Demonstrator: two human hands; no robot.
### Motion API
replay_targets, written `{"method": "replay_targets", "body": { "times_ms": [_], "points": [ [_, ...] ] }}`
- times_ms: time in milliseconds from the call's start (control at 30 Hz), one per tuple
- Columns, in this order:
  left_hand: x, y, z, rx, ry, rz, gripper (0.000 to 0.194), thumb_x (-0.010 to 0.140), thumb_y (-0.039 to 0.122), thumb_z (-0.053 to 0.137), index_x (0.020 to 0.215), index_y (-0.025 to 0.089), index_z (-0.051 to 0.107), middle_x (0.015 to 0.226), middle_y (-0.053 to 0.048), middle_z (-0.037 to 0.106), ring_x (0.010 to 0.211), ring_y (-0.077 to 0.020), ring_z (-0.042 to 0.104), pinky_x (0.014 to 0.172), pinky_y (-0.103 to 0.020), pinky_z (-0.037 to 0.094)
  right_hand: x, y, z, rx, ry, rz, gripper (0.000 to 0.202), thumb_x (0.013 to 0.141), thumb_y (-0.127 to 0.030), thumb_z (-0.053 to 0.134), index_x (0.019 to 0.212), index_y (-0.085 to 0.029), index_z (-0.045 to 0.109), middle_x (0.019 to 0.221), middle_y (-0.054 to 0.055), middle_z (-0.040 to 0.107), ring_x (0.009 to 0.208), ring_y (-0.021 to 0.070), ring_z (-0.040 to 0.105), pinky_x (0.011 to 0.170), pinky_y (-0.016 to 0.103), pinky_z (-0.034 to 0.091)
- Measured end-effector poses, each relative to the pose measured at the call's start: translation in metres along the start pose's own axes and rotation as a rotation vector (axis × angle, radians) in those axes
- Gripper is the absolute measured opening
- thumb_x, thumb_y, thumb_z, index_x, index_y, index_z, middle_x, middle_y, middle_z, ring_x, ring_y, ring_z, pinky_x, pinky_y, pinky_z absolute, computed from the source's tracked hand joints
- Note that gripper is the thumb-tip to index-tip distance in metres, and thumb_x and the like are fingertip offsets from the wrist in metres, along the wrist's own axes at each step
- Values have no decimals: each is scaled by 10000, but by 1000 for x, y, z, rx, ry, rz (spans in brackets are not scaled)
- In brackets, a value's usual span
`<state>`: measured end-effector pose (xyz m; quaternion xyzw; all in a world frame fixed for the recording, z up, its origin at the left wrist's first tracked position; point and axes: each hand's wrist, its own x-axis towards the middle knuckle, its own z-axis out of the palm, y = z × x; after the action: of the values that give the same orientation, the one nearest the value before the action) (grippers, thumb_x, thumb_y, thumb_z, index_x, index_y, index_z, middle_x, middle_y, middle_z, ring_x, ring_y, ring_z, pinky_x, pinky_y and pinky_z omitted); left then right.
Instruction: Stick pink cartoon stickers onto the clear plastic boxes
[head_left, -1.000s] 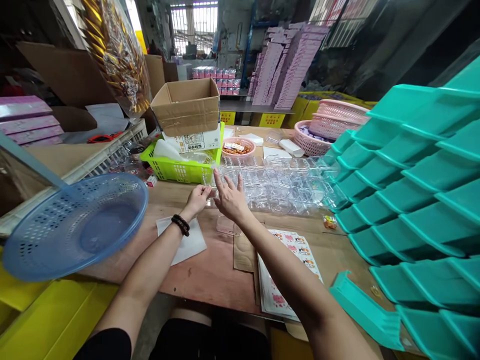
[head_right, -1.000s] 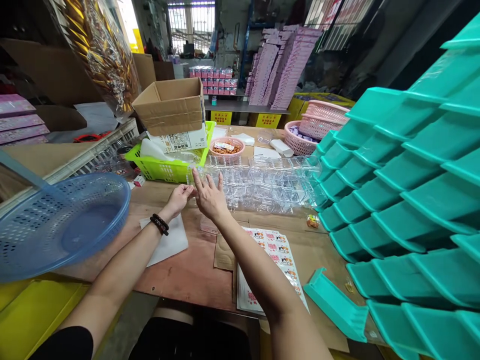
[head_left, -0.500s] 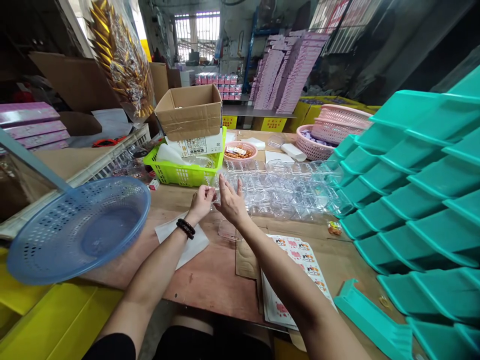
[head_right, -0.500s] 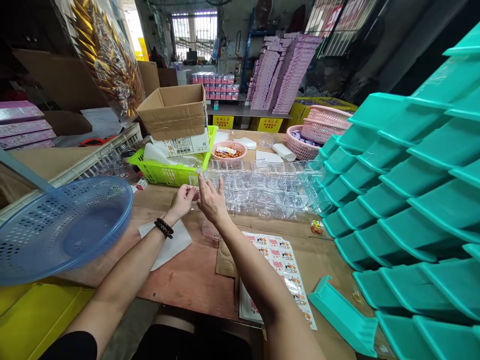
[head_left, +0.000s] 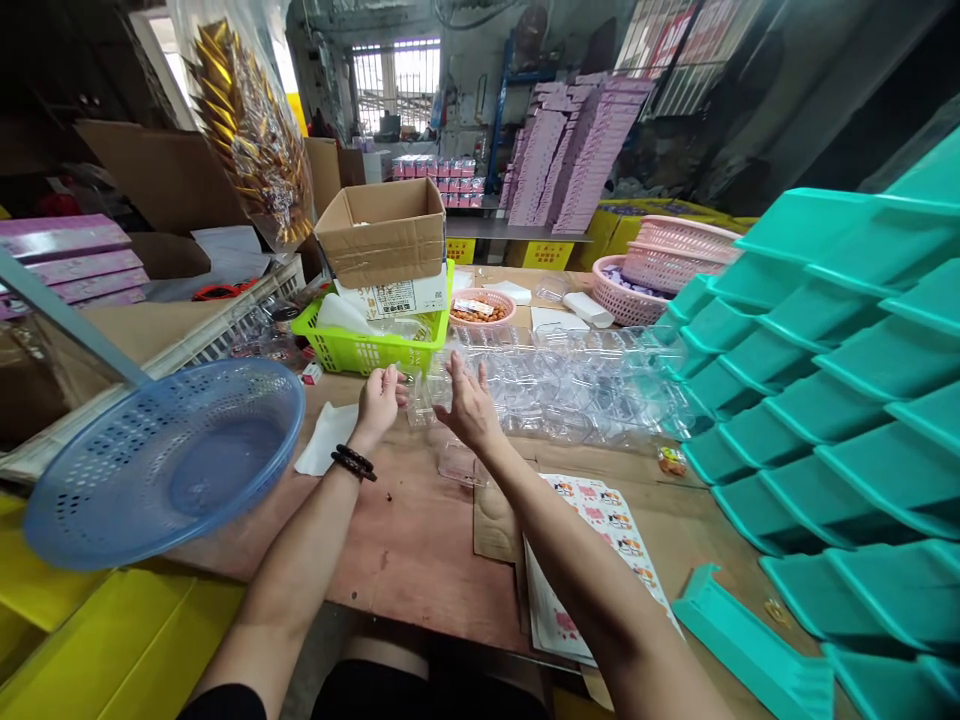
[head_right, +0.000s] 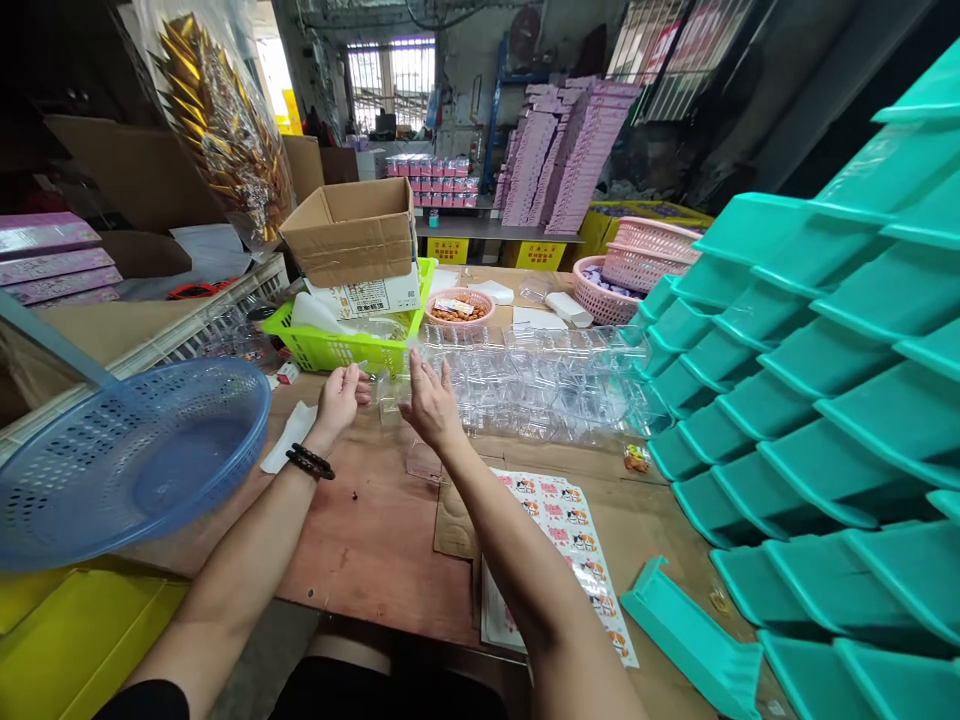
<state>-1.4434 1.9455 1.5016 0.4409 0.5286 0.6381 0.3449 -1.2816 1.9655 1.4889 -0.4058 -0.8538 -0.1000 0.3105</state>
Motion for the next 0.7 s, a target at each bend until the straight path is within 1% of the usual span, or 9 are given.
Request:
{"method": "replay_targets", "body": {
  "times_ms": [100,167,233,333,433,500,567,633,700],
  "points": [
    [-3,18,-5,-103,3,16,401,872,568,582,802,174,585,615,2,619,489,-113,589,508,-227,500,5,-3,-2,-5,-14,-11,1116,839,-156,614,1513,-98,-273,1563,209,347,1410,303,413,1224,557,119],
    [-8,28,-8,-208,30,-29,386,873,541,601,801,162,605,611,-5,636,499,-113,601,521,-222,508,7,-4,-2,-30,-49,-3,1115,838,-123,614,1512,-109,-276,1567,202,341,1413,306,410,1221,562,128],
    [-13,34,-11,-328,74,-122,342,894,481,605,808,150,624,612,-7,648,497,-107,605,543,-221,519,7,-3,-1,-54,-88,14,1123,834,-91,615,1508,-128,-283,1573,193,335,1418,318,399,1216,570,143],
    [-17,40,-20,-522,158,-315,247,935,362,586,822,149,641,643,-2,670,514,-92,616,599,-222,543,6,-1,-5,-26,-134,29,1195,814,-82,661,1490,-156,-322,1579,197,321,1432,337,372,1208,583,162],
    [-19,42,-31,-665,206,-510,212,956,304,566,817,167,650,631,20,660,502,-78,601,649,-237,567,7,-4,-24,153,-100,65,1262,819,-166,708,1457,-164,-381,1582,223,302,1469,333,300,1204,601,142],
    [-21,43,-36,-700,165,-573,213,954,308,575,805,178,656,607,36,642,473,-69,574,668,-247,576,7,-10,-44,327,-79,71,1279,832,-252,712,1440,-171,-411,1589,238,271,1486,320,265,1201,588,167],
    [-24,41,-38,-708,83,-604,203,946,313,592,809,184,665,574,53,619,440,-57,541,667,-249,575,5,-19,-63,486,-111,44,1304,822,-325,728,1445,-175,-408,1591,247,257,1485,313,271,1189,542,245],
    [-31,40,-38,-708,2,-660,204,948,325,590,827,188,680,549,61,604,416,-51,521,649,-243,567,2,-28,-77,612,-168,25,1297,815,-351,736,1472,-181,-370,1565,246,319,1443,302,364,1156,480,337],
    [-42,38,-35,-734,-90,-682,290,961,419,543,870,195,703,633,22,673,489,-78,595,659,-254,566,-1,-33,-83,724,-183,69,1267,818,-341,735,1501,-186,-321,1488,236,440,1334,285,506,1105,440,409]
  ]
}}
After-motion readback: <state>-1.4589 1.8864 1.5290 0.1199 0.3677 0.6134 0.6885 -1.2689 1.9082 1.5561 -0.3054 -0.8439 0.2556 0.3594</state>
